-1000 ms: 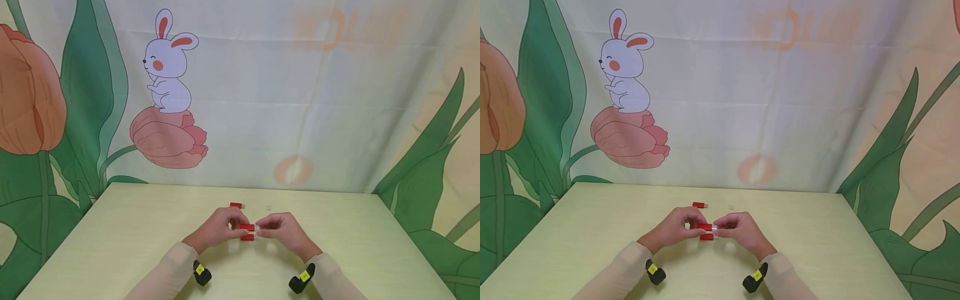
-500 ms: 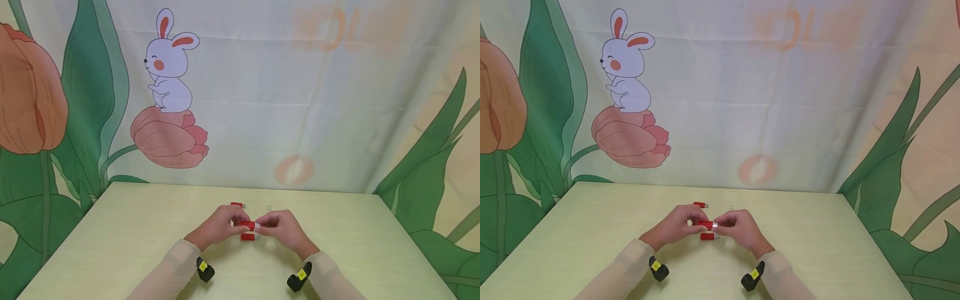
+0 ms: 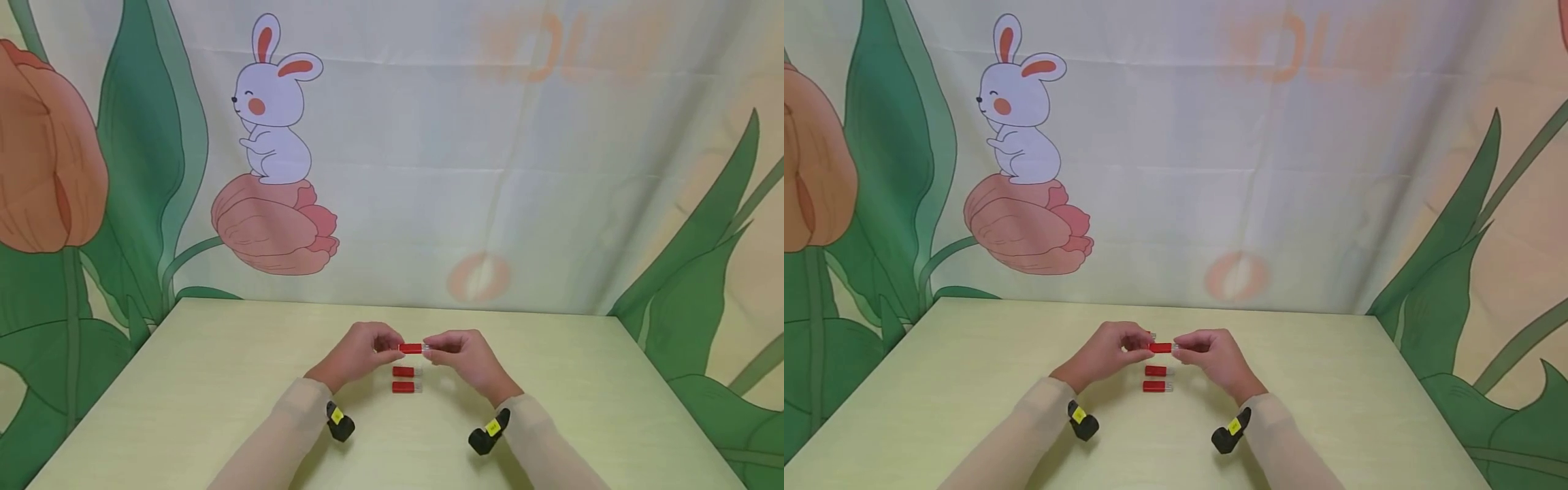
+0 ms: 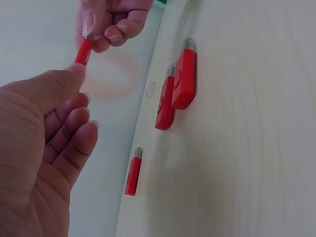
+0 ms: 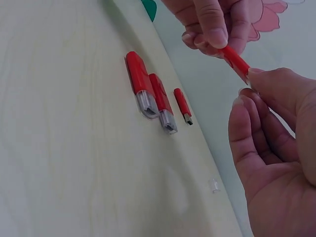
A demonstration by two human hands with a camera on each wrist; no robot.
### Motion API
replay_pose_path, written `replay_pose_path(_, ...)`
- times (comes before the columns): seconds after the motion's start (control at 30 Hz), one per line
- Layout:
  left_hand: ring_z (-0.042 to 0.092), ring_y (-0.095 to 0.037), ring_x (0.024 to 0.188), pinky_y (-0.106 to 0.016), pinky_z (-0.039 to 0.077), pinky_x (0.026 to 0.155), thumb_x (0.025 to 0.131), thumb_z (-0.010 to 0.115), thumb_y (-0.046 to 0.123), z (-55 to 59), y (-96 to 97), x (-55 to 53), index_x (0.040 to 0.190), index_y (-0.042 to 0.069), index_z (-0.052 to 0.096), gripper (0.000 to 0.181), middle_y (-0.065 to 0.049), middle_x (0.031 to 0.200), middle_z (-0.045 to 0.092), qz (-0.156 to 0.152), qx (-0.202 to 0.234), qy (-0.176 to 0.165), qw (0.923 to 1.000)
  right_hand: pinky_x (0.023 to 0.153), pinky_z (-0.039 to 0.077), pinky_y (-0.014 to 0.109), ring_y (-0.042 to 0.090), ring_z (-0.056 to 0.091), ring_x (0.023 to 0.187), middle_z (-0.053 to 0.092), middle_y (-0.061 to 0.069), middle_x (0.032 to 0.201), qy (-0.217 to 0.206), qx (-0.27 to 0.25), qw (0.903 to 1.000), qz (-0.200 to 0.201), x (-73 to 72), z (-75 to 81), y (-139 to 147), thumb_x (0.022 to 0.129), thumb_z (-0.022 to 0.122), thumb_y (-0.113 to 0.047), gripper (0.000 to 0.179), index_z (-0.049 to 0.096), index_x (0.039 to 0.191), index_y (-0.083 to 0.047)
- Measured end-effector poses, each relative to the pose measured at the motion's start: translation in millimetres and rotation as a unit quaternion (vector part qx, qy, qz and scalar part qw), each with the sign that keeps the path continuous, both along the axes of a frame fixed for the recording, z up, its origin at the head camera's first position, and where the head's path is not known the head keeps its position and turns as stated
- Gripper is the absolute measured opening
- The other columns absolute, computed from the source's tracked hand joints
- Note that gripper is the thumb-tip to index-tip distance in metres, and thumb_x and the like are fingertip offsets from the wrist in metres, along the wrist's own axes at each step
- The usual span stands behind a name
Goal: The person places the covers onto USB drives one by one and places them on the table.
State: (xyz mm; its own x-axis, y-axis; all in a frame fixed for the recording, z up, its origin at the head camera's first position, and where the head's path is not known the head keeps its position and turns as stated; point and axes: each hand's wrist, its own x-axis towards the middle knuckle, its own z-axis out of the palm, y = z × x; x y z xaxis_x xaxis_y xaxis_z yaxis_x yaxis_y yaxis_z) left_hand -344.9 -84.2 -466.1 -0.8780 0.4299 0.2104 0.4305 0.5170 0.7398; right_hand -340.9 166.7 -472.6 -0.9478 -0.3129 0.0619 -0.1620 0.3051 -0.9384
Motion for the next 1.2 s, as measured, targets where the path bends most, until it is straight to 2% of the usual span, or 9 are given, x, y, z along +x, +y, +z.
replay_pose_path(0.17, 0.062, -0.014, 0.08, -0.024, 0.054, 0.075, 0.089, 0.081, 0.017, -6.7, 3.6, -10.1, 0.103, 0.013, 0.077, 0.015, 0.005, 0.086, 0.07, 0.016, -0.016, -0.029, 0.9993, 0.088, 0.058, 0.033, 0.022, 0.075, 0.09, 0.078, 0.002, 0.102, 0.011, 0.036, 0.9993, -0.005, -12.0, -10.6, -0.9, 0.087, 0.082, -0.033, 0.029, 0.079, 0.111, -0.016)
replay_pose_path(0.3, 0.061, -0.014, 0.08, -0.025, 0.054, 0.076, 0.089, 0.081, 0.017, -15.1, 4.8, -18.6, 0.101, 0.015, 0.077, 0.013, 0.005, 0.085, 0.07, 0.026, -0.036, -0.046, 0.9979, 0.08, 0.058, 0.03, 0.014, 0.071, 0.084, 0.078, -0.001, 0.094, 0.041, 0.088, 0.9952, -0.011, -20.4, -16.6, -3.4, 0.086, 0.083, -0.032, 0.025, 0.08, 0.106, -0.016)
replay_pose_path(0.47, 0.059, -0.015, 0.08, -0.025, 0.053, 0.074, 0.089, 0.081, 0.018, -22.6, 5.7, -26.0, 0.098, 0.015, 0.076, 0.011, 0.004, 0.084, 0.068, 0.021, -0.063, -0.063, 0.9958, 0.076, 0.056, 0.029, 0.015, 0.066, 0.084, 0.077, -0.005, 0.092, 0.055, 0.143, 0.9881, -0.013, -25.7, -19.4, -6.0, 0.085, 0.084, -0.025, 0.018, 0.082, 0.102, -0.02)
replay_pose_path(0.77, 0.059, -0.015, 0.082, -0.028, 0.054, 0.082, 0.088, 0.082, 0.018, -24.2, 8.6, -32.1, 0.096, 0.013, 0.076, 0.012, 0.005, 0.084, 0.068, 0.011, -0.117, -0.047, 0.9919, 0.075, 0.053, 0.029, 0.014, 0.062, 0.082, 0.075, -0.006, 0.088, 0.05, 0.208, 0.9769, -0.005, -31.3, -19.2, -13.9, 0.085, 0.084, -0.021, 0.014, 0.082, 0.098, -0.017)
replay_pose_path(0.93, 0.058, -0.016, 0.084, -0.032, 0.055, 0.087, 0.088, 0.082, 0.016, -22.1, 9.6, -30.8, 0.094, 0.012, 0.076, 0.01, 0.004, 0.085, 0.068, 0.014, -0.131, -0.045, 0.9903, 0.075, 0.053, 0.028, 0.013, 0.062, 0.081, 0.075, -0.006, 0.086, 0.046, 0.219, 0.9747, 0.004, -32.1, -17.8, -17.4, 0.085, 0.085, -0.02, 0.011, 0.082, 0.095, -0.016)
replay_pose_path(1.2, 0.058, -0.015, 0.082, -0.03, 0.054, 0.085, 0.089, 0.081, 0.015, -25.2, 11.2, -32.1, 0.095, 0.01, 0.076, 0.009, 0.003, 0.084, 0.068, 0.013, -0.137, -0.043, 0.9895, 0.076, 0.051, 0.029, 0.012, 0.06, 0.08, 0.074, -0.007, 0.084, 0.053, 0.235, 0.9704, 0.013, -32.4, -18.4, -17.8, 0.084, 0.085, -0.02, 0.009, 0.081, 0.092, -0.016)
